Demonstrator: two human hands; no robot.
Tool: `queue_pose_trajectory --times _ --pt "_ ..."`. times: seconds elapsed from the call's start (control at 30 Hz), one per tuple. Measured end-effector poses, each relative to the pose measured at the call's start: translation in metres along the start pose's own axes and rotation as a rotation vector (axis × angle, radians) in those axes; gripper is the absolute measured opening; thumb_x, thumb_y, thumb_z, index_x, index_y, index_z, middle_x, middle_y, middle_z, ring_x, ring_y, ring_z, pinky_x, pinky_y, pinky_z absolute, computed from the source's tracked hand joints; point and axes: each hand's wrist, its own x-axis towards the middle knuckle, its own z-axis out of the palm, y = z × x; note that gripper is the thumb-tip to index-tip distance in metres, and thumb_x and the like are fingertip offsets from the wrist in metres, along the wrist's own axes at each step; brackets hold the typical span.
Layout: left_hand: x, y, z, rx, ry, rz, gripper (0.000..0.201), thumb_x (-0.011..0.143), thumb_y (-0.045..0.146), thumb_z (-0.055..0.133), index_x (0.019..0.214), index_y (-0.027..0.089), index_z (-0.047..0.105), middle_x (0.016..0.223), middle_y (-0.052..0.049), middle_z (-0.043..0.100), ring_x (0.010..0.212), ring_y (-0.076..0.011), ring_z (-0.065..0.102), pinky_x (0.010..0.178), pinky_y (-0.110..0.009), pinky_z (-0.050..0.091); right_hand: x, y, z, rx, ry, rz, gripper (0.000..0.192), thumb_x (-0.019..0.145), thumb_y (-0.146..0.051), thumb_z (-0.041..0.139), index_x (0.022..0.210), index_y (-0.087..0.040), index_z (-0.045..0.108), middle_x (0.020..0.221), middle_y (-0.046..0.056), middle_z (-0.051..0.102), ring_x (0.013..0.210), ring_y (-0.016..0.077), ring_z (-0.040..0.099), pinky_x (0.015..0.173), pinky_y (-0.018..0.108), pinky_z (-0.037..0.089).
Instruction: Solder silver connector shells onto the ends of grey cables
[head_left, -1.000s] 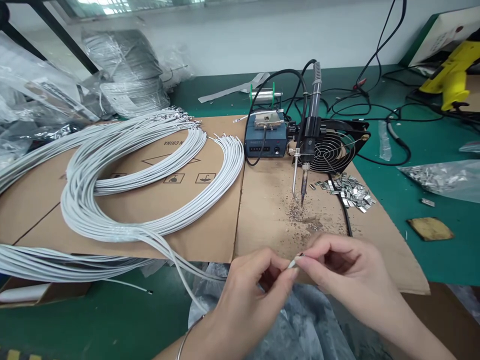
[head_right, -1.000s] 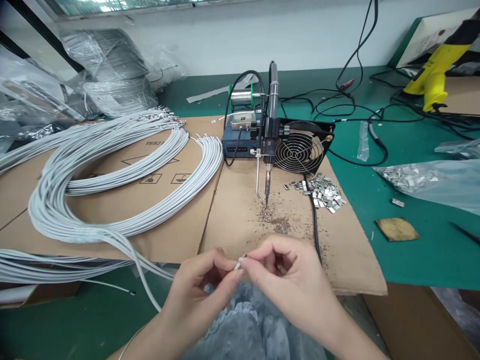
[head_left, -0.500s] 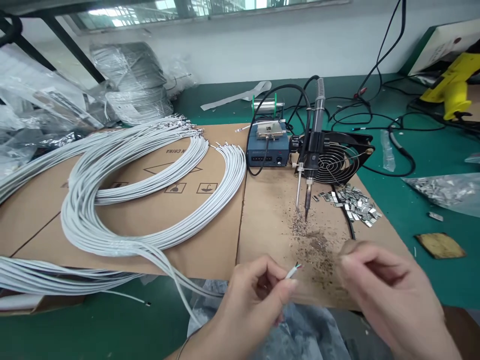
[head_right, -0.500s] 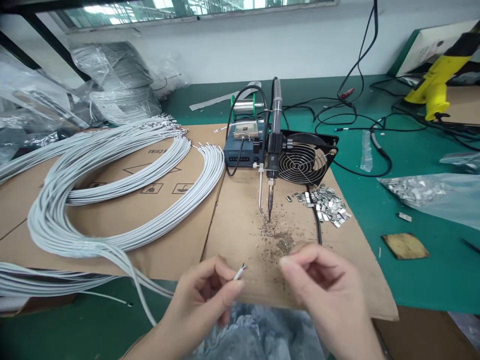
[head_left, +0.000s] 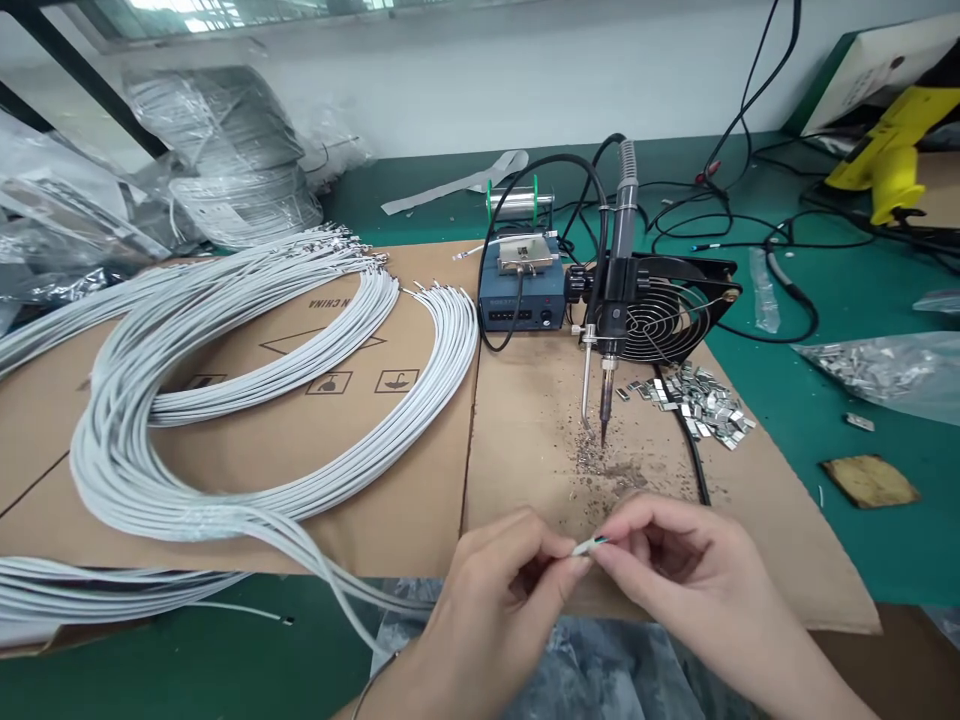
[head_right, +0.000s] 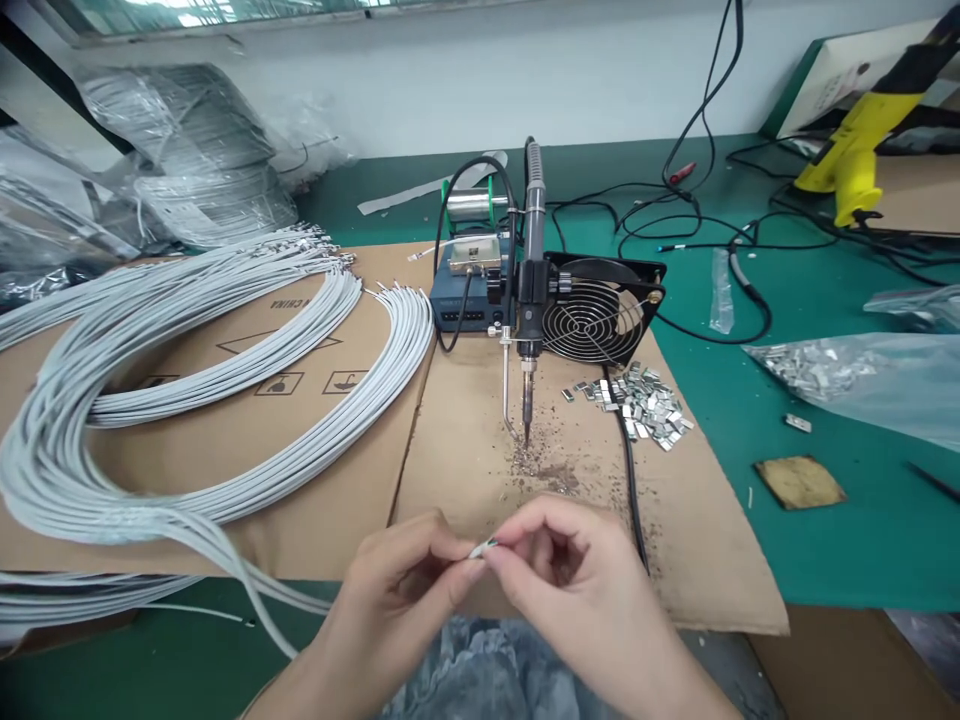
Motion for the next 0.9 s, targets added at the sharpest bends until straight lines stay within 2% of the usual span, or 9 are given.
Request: queue_pose_trajectory --times 0.13,0.3,0.43,0.6,0.7,0.8,0.9 --pt "-0.001 -0.002 0.004 -0.123 -0.064 -0.118 0.017 0.083 0.022 0.054 0.067 0.016 0.053 0.058 0.002 0.05 0.052 -0.008 0.046 0.048 -0.019 0.034 0.0 0.006 0.0 0.09 -0.013 -0.002 0.02 0.073 -0.026 0.066 0.057 -0.017 0.058 0.053 -0.003 0.048 0.049 0.0101 0.038 0.044 0.021 0.029" --pt "0.001 0.001 0.011 -0.584 -0.099 -0.405 0.021 0.08 0.032 0.058 0.069 0.016 0.05 0.056 0.005 0.047 0.044 -0.0058 0.049 0.043 -0.016 0.038 -0.002 0.012 0.016 0.44 0.084 -0.058 0.02 0.073 -0.022 0.069 0.057 -0.016 0.058 0.054 -0.004 0.048 0.047 0.007 0.037 0.041 0.018 0.027" --pt "0.007 0.008 0.007 -0.786 -0.113 -0.516 0.022 0.075 0.034 0.065 0.073 0.014 0.054 0.052 0.003 0.055 0.045 -0.0059 0.052 0.047 -0.015 0.043 0.0 0.011 0.023 0.518 0.084 -0.067 0.018 0.075 -0.022 0.068 0.06 -0.017 0.059 0.056 -0.004 0.051 0.042 0.0047 0.036 0.038 0.016 0.025" --pt "0.015 0.011 0.0 -0.847 -0.147 -0.558 0.031 0.068 0.04 0.07 0.07 0.012 0.056 0.05 0.003 0.056 0.045 -0.007 0.054 0.048 -0.017 0.045 0.003 0.005 0.013 0.343 0.059 -0.022 0.02 0.07 -0.021 0.07 0.057 -0.018 0.056 0.054 -0.003 0.053 0.045 0.0073 0.042 0.041 0.018 0.032" --pt "0.017 0.009 -0.002 -0.85 -0.184 -0.582 0.033 0.065 0.041 0.071 0.067 0.013 0.053 0.044 0.003 0.054 0.04 -0.0061 0.051 0.045 -0.016 0.042 0.006 0.001 0.004 0.165 -0.003 -0.003 0.017 0.071 -0.025 0.068 0.06 -0.018 0.057 0.05 -0.004 0.048 0.046 0.0087 0.04 0.041 0.019 0.03" --pt "0.018 0.009 -0.003 -0.838 -0.205 -0.576 0.031 0.067 0.038 0.071 0.067 0.013 0.053 0.047 0.004 0.054 0.04 -0.0057 0.051 0.044 -0.016 0.041 0.009 -0.004 -0.002 -0.012 -0.102 0.02 0.01 0.072 -0.024 0.064 0.066 -0.018 0.058 0.05 -0.005 0.044 0.045 0.0086 0.036 0.041 0.019 0.028" --pt "0.018 0.01 -0.004 -0.819 -0.213 -0.551 0.026 0.07 0.033 0.069 0.067 0.013 0.053 0.052 0.004 0.054 0.042 -0.0052 0.051 0.045 -0.016 0.042 0.011 -0.011 -0.007 -0.128 -0.137 0.026 0.01 0.072 -0.023 0.061 0.064 -0.018 0.057 0.051 -0.005 0.044 0.046 0.0094 0.037 0.041 0.02 0.028"
